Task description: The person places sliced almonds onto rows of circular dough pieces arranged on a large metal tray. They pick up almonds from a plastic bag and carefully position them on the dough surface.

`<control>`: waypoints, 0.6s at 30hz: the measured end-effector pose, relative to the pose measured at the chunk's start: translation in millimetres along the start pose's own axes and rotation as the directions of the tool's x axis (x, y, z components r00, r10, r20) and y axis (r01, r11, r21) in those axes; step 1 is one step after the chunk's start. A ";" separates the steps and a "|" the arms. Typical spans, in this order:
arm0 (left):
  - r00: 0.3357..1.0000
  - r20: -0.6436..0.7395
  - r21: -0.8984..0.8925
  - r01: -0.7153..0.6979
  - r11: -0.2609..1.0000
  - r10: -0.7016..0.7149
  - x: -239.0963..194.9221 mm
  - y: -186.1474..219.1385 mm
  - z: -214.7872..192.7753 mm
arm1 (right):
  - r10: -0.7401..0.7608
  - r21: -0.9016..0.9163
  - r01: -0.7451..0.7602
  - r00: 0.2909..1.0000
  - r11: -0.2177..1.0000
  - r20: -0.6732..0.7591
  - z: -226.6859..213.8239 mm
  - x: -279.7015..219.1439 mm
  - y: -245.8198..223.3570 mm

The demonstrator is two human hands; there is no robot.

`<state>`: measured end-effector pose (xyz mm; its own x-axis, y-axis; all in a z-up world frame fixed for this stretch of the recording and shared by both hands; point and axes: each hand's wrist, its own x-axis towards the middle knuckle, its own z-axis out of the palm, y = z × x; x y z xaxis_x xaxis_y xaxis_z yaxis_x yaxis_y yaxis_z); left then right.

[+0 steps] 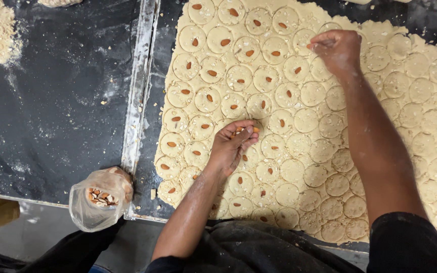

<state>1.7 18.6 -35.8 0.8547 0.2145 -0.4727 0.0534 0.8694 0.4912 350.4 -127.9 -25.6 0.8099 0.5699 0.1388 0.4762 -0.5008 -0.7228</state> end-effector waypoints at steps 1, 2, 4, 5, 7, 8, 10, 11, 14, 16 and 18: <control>1.000 -0.007 0.006 0.002 1.000 -0.002 0.7 0.7 -0.7 | 0.011 -0.003 -0.011 1.000 1.000 0.002 0.0 4.6 5.1; 1.000 -0.016 0.013 0.005 1.000 -0.005 0.7 1.0 -1.9 | 0.008 -0.026 -0.008 1.000 1.000 0.009 0.6 6.9 9.0; 1.000 -0.024 0.011 0.010 1.000 -0.010 1.5 1.0 -2.4 | 0.003 -0.070 -0.001 1.000 0.998 0.023 0.0 11.7 13.7; 1.000 -0.022 0.004 0.011 1.000 -0.011 2.1 0.9 -2.0 | 0.011 -0.047 -0.010 0.999 0.999 0.035 -0.3 13.8 14.7; 0.999 -0.028 0.007 0.017 1.000 -0.016 4.4 0.7 -0.6 | 0.026 -0.001 -0.026 0.998 1.000 0.057 -1.5 19.4 13.7; 0.999 -0.035 0.016 0.019 1.000 -0.018 6.0 -0.1 0.4 | 0.074 -0.003 -0.074 0.995 0.997 0.060 -1.7 21.4 10.8; 0.999 -0.048 0.034 0.016 0.999 -0.014 8.7 -2.2 2.0 | 0.174 -0.006 -0.174 0.983 0.985 0.065 -2.0 21.1 -0.8; 0.999 -0.054 0.042 0.011 0.999 -0.009 9.9 -3.4 2.7 | 0.163 0.017 -0.163 0.986 0.986 0.032 -0.1 16.0 -10.1; 0.998 -0.054 0.009 -0.011 1.000 0.012 13.2 -2.7 2.9 | 0.166 0.036 -0.166 0.986 0.985 0.012 9.5 -16.9 -52.5; 0.997 -0.071 -0.020 -0.033 0.999 0.032 13.3 -4.5 1.7 | 0.080 0.107 -0.110 0.964 0.988 0.255 24.0 -68.1 -82.3; 0.994 -0.096 -0.027 -0.055 0.998 0.052 14.0 -8.0 1.8 | 0.038 0.176 -0.174 0.808 0.969 0.589 33.2 -125.9 -104.5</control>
<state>14.1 13.9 -45.0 0.8027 0.3014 -0.5146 -0.0074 0.8678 0.4968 187.2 -125.7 10.0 0.4705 0.8247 -0.3139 0.2601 -0.4696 -0.8437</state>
